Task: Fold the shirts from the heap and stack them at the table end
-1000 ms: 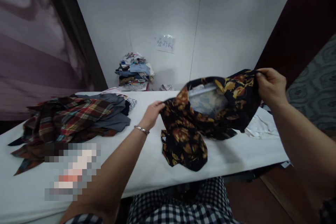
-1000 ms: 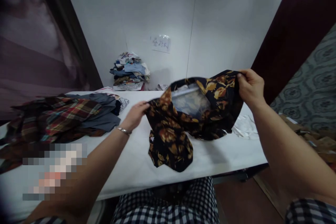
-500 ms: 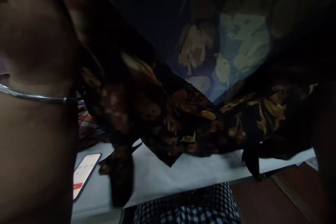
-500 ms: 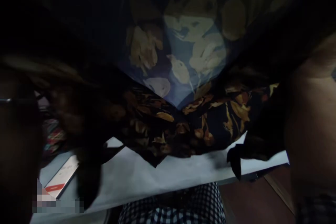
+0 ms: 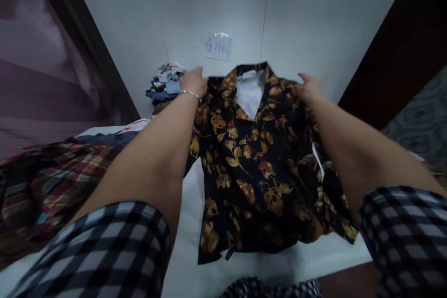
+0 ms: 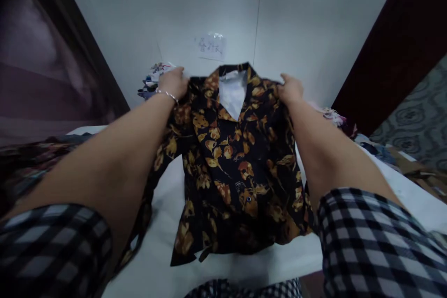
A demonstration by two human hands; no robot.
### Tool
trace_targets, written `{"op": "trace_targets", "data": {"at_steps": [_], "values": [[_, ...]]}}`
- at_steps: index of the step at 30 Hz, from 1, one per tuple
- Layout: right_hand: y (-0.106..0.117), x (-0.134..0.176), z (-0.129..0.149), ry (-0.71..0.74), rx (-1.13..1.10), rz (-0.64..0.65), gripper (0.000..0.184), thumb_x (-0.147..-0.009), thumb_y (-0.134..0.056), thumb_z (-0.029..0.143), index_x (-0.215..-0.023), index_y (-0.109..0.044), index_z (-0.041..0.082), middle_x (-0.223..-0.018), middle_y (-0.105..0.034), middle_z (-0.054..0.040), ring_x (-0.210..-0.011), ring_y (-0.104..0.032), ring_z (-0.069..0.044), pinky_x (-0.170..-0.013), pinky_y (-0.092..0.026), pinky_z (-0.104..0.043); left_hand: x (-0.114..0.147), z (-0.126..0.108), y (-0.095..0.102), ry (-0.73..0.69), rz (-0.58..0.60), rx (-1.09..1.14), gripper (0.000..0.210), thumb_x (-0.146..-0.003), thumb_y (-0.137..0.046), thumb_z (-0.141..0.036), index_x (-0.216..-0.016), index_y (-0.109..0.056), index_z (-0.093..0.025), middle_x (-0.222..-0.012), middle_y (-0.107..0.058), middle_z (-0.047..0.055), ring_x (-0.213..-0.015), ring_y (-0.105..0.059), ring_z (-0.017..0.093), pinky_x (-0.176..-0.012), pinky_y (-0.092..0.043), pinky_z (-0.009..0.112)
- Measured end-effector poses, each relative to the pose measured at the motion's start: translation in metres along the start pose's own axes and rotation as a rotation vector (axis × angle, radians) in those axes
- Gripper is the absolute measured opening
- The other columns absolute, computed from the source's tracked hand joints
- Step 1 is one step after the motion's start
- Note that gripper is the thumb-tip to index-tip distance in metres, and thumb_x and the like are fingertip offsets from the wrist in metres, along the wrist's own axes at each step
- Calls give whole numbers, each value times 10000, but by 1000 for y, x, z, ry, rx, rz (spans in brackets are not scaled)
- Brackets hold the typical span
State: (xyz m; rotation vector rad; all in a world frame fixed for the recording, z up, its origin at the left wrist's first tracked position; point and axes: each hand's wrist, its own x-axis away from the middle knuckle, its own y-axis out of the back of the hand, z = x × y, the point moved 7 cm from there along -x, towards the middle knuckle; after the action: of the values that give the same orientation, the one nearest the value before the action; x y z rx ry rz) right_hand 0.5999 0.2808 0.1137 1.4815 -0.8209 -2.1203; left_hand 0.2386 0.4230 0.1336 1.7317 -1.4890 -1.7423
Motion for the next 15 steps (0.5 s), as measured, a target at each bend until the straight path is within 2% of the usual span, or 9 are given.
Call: {"op": "trace_targets", "data": {"at_steps": [1, 3, 5, 7, 9, 11, 13, 15], "values": [[-17, 17, 2, -23, -57, 23, 465, -840, -563, 180, -1293, -512, 90, -1268, -576, -136, -1174, -526, -237, -988, -406, -376, 10, -2, -20, -19, 12, 16, 491, -878, -472, -334, -1276, -497, -49, -1263, -579, 144, -1156, -508, 197, -952, -363, 350], [-43, 66, 10, 7, -186, 103, 400, -831, -536, 175, -1226, -585, 128, -1242, -603, -104, -1160, -543, -232, -1001, -413, -373, 51, -7, -57, -113, 94, 76, 443, -864, -496, -283, -1264, -520, -95, -1247, -589, 130, -1135, -524, 208, -956, -378, 330], [-60, 132, 15, 74, -312, 259, 288, -844, -512, 239, -1064, -681, 164, -1105, -676, -75, -1063, -603, -224, -970, -445, -371, 114, -11, -87, -279, 240, 178, 340, -866, -480, -306, -1134, -607, -140, -1150, -633, 91, -1076, -549, 206, -943, -399, 322], [-64, 204, 13, 131, -429, 451, 269, -852, -494, 298, -976, -711, 198, -1019, -704, -54, -971, -643, -213, -904, -491, -353, 184, 0, -103, -349, 373, 251, 296, -879, -445, -352, -1000, -646, -173, -1028, -652, 69, -985, -576, 195, -892, -431, 314], [-53, 266, -3, 106, -474, 539, 288, -863, -484, 351, -978, -712, 219, -1001, -710, -50, -944, -653, -213, -880, -508, -354, 247, 24, -107, -283, 460, 293, 294, -877, -433, -375, -960, -644, -188, -978, -646, 60, -929, -589, 187, -842, -453, 304], [-38, 313, -24, 35, -466, 588, 305, -876, -468, 380, -985, -710, 231, -1008, -709, -50, -941, -657, -216, -875, -516, -356, 298, 55, -105, -126, 536, 256, 331, -877, -419, -423, -989, -632, -196, -958, -642, 56, -839, -611, 186, -780, -469, 309], [-20, 341, -46, -25, -402, 544, 324, -874, -463, 409, -1014, -699, 236, -1061, -692, -57, -987, -641, -230, -900, -507, -373, 335, 81, -100, 62, 581, 192, 413, -863, -418, -485, -1085, -603, -189, -1015, -645, 75, -821, -632, 205, -753, -479, 325], [-7, 356, -67, -101, -293, 487, 368, -866, -458, 450, -1061, -680, 229, -1117, -670, -70, -1040, -619, -251, -933, -486, -396, 356, 92, -98, 193, 610, 136, 513, -835, -439, -534, -1181, -559, -175, -1074, -643, 101, -859, -646, 243, -741, -486, 342]]}}
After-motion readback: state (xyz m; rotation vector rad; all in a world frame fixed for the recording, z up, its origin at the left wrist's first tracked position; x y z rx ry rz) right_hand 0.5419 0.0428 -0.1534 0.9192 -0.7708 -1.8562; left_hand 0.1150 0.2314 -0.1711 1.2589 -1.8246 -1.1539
